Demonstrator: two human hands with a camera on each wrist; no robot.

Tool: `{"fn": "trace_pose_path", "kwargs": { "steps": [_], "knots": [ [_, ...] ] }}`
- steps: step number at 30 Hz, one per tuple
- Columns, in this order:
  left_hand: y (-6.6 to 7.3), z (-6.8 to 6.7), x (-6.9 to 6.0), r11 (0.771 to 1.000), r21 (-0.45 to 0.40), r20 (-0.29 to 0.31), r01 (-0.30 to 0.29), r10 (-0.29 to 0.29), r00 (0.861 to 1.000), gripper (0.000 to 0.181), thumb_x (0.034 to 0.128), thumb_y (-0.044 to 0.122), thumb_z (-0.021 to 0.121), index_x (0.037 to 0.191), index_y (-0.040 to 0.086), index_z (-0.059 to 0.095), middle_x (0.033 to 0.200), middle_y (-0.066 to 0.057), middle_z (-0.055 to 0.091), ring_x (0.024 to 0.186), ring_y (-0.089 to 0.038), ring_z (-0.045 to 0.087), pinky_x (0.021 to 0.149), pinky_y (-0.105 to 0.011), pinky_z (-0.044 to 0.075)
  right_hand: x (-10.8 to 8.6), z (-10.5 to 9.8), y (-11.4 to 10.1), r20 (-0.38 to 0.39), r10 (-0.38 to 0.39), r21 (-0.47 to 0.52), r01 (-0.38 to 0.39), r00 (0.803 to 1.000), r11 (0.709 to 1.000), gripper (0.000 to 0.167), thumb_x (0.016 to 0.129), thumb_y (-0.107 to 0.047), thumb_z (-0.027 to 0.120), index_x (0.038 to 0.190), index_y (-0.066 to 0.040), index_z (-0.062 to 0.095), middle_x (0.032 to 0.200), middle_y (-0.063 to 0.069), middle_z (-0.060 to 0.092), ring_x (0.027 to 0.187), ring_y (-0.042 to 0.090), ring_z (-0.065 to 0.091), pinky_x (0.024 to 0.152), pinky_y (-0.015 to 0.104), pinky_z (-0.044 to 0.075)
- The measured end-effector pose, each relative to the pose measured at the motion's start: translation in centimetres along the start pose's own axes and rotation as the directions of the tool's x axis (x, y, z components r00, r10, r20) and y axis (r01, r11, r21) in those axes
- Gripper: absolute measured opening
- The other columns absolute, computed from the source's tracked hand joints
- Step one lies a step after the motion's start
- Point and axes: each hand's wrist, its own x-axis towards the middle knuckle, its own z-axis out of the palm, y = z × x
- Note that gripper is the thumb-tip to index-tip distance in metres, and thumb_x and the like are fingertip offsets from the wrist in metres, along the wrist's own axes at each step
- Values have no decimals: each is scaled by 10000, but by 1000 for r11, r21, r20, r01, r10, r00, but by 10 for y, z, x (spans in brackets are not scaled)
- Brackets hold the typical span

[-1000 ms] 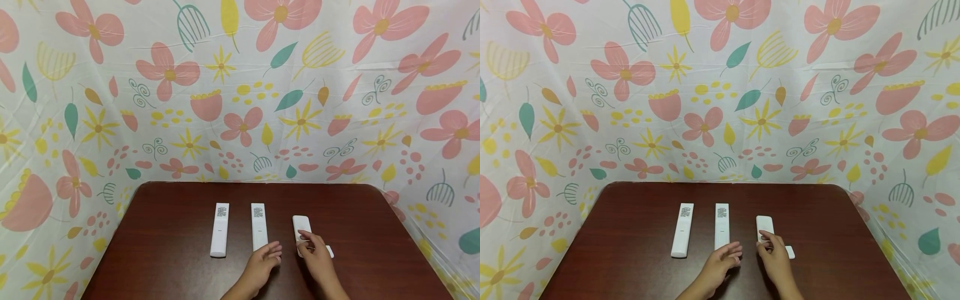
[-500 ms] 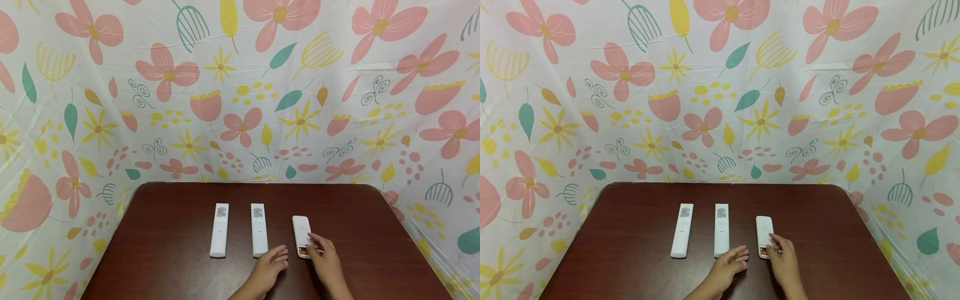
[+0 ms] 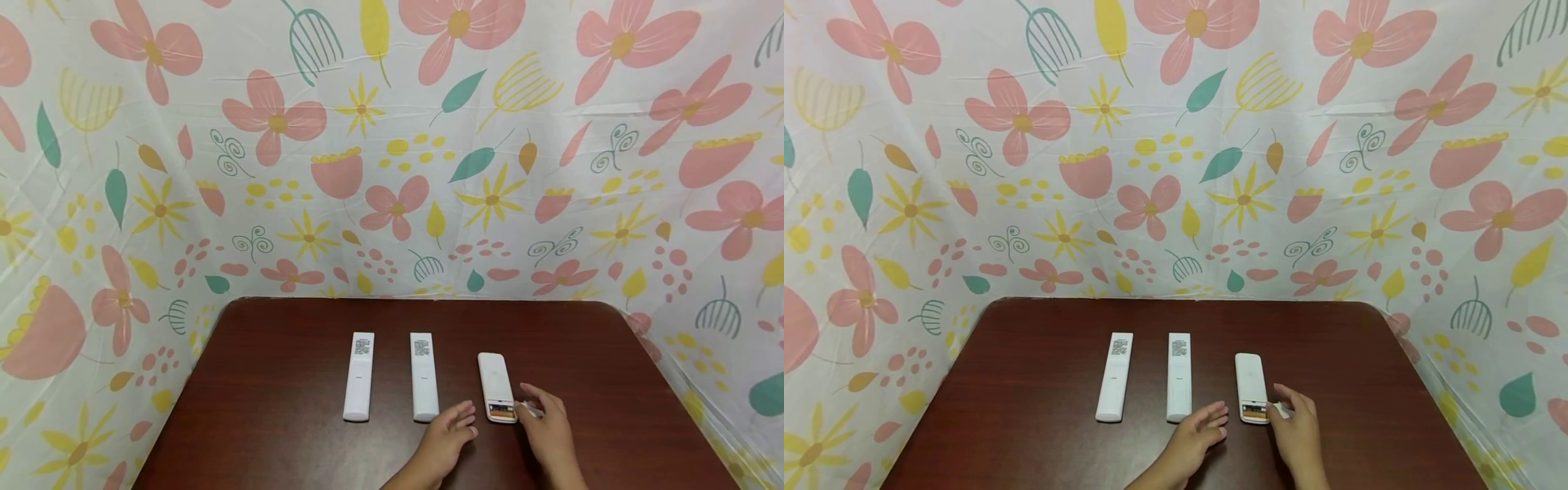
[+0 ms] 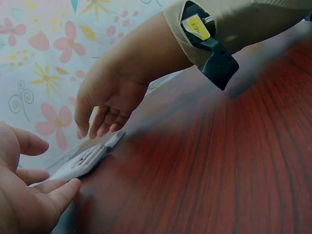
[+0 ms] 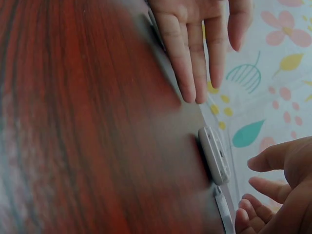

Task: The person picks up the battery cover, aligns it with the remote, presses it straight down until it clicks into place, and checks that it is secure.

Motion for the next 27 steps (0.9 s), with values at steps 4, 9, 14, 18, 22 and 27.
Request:
{"fn": "trace_pose_path", "kwargs": {
  "steps": [4,9,14,18,22,27],
  "knots": [
    [2,0,2,1000,10,0,3,-3,1000,550,922,44,599,1432,-113,465,1440,-283,535,1350,-417,521,1061,-271,521,1,-4,3,17,9,-34,-9,1000,999,470,940,-137,662,1390,-33,574,1394,242,457,1193,324,504,886,293,392],
    [4,1,5,1000,19,-6,6,-6,1000,550,913,42,609,1425,-108,476,1428,-276,550,1337,-411,537,1068,-296,522,3,-5,7,-5,4,-56,-4,1000,998,475,925,-131,678,1368,5,576,1349,276,463,1183,356,490,900,355,399],
    [3,4,8,1000,18,-11,22,-22,1000,551,905,43,616,1424,-91,490,1414,-257,568,1324,-395,552,1065,-309,526,4,-6,9,-31,36,-52,-37,999,998,467,926,-128,659,1367,0,570,1393,292,420,1217,396,492,964,463,404],
    [3,6,9,999,15,-16,28,-27,999,552,902,44,618,1424,-85,494,1408,-249,575,1319,-392,557,1061,-311,528,5,-8,13,-35,26,-69,-29,999,997,459,920,-131,659,1355,-5,583,1386,295,426,1214,398,496,962,464,401],
    [2,8,11,999,20,-21,29,-29,999,548,901,47,617,1421,-78,501,1402,-237,582,1312,-380,565,1053,-304,532,6,-10,17,-39,13,-111,-17,999,994,467,906,-152,680,1339,-1,590,1369,306,434,1206,404,476,969,502,390],
    [2,11,13,999,35,-38,34,-32,999,539,893,46,617,1410,-72,518,1386,-214,601,1294,-360,583,1039,-296,538,7,-13,18,-14,23,-171,-25,1000,985,540,897,-201,704,1364,21,548,1369,349,403,1231,469,411,1012,605,364]
  ]
}}
